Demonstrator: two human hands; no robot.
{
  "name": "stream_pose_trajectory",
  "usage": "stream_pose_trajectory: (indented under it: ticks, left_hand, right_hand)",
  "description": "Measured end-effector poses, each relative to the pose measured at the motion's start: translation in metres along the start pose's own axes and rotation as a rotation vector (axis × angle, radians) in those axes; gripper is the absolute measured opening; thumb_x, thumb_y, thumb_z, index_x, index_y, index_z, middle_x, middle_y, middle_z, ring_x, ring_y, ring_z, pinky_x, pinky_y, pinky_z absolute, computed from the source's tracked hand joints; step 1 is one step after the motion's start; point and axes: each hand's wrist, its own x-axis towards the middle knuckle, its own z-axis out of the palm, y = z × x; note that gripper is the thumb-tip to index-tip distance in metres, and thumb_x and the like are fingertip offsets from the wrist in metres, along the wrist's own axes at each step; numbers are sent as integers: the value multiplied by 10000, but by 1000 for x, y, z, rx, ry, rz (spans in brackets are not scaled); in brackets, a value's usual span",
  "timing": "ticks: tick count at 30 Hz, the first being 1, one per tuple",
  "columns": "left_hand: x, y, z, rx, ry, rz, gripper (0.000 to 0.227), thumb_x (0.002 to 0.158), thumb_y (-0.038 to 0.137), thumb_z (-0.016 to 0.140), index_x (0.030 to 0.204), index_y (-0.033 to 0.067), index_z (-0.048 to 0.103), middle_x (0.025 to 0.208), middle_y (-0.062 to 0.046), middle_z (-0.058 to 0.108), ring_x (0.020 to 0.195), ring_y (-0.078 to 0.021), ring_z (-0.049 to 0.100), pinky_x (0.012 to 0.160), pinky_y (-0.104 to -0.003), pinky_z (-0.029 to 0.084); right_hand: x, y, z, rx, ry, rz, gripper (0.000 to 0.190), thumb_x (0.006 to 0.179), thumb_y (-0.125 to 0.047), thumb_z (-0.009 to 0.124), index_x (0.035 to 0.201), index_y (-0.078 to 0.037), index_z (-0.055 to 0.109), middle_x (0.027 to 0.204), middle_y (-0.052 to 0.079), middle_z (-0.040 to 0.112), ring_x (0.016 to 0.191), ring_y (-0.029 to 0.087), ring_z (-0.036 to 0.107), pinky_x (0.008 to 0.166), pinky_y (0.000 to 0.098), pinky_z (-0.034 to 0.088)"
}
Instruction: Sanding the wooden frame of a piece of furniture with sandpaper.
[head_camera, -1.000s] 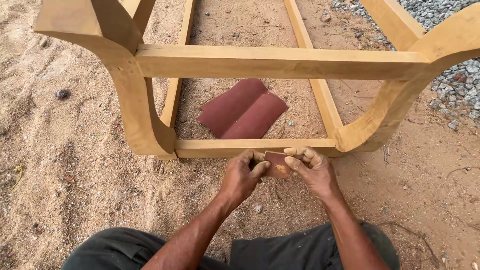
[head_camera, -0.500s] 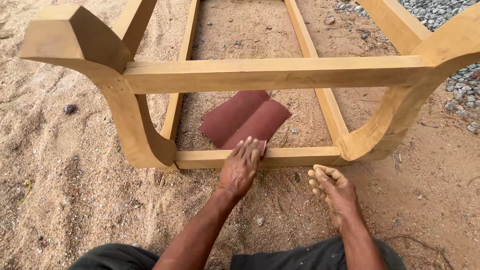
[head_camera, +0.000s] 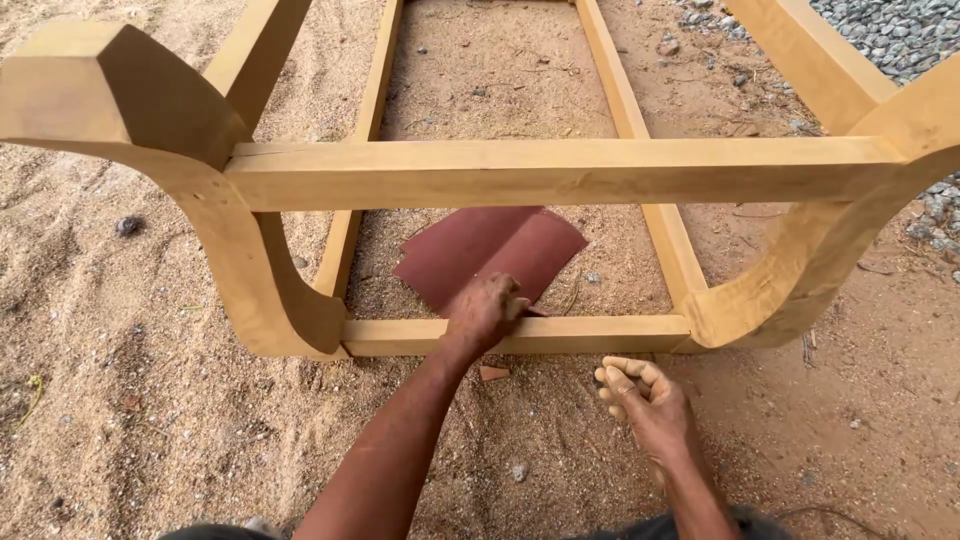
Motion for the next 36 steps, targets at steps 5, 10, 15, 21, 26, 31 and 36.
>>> stream_pose_trajectory:
  ticks: [5, 10, 15, 21, 26, 31, 36]
  left_hand:
    - [56, -8, 24, 47, -397, 104, 242, 939, 180, 660, 1172, 126, 698, 1224, -65, 684, 1112, -240, 651, 1016, -416, 520]
    - [73, -12, 47, 185, -554, 263, 174, 932, 76, 657, 1038, 162, 765, 1168, -31, 730, 1086, -216, 661, 1019, -403, 525]
    - [61, 9, 29, -8, -528, 100, 106, 926, 105, 709, 999, 153, 769, 1075, -49, 788, 971, -182, 701, 898, -386, 587]
    - [24, 24, -17, -964, -326, -356, 214, 986, 119, 655, 1181, 33, 670, 944, -98, 719, 752, -150, 674, 665, -296, 625]
    - [-37, 50, -35, -1183, -409, -217, 322, 950, 83, 586, 1270, 125, 593, 968, -63, 691, 771, -130, 710, 706, -262, 658]
    - [-80, 55, -20, -1097, -307, -167, 106, 1027, 35, 599, 1125, 31, 640, 1057, -147, 701, 897, -177, 711, 785, -310, 644]
    - [-120, 95, -52, -449, 355, 215, 95, 918, -56, 624, 946, 34, 636, 1258, -84, 694, 1046, -212, 733, 870, -328, 667]
  right_hand:
    - [22, 4, 9, 23, -32, 2, 293, 899, -153, 709, 1181, -78, 730, 1027, 94, 810, 814, 147, 728, 673, 300, 608]
    - [23, 0, 12, 13, -36, -13, 301, 895, -179, 717, 1179, -83, 726, 1040, 85, 814, 830, 144, 732, 677, 302, 603]
    - [24, -1, 10, 21, -56, -5, 296, 913, -186, 705, 1195, -97, 722, 1050, 85, 809, 851, 132, 726, 703, 288, 603]
    - [18, -7, 10, 91, -25, -31, 303, 897, -136, 706, 1196, -86, 718, 1037, 85, 804, 830, 126, 729, 661, 275, 609]
    - [3, -13, 18, 289, -53, -143, 368, 891, -128, 720, 1256, -113, 679, 1065, 95, 765, 818, 134, 720, 650, 249, 610]
    - [-15, -3, 21, 512, -165, -261, 366, 909, -137, 717, 1256, -36, 657, 1104, 134, 724, 847, 209, 744, 676, 310, 640]
    - [-46, -13, 17, 622, -366, -185, 396, 908, -260, 653, 1220, -16, 667, 1098, 127, 759, 976, 196, 739, 841, 353, 642]
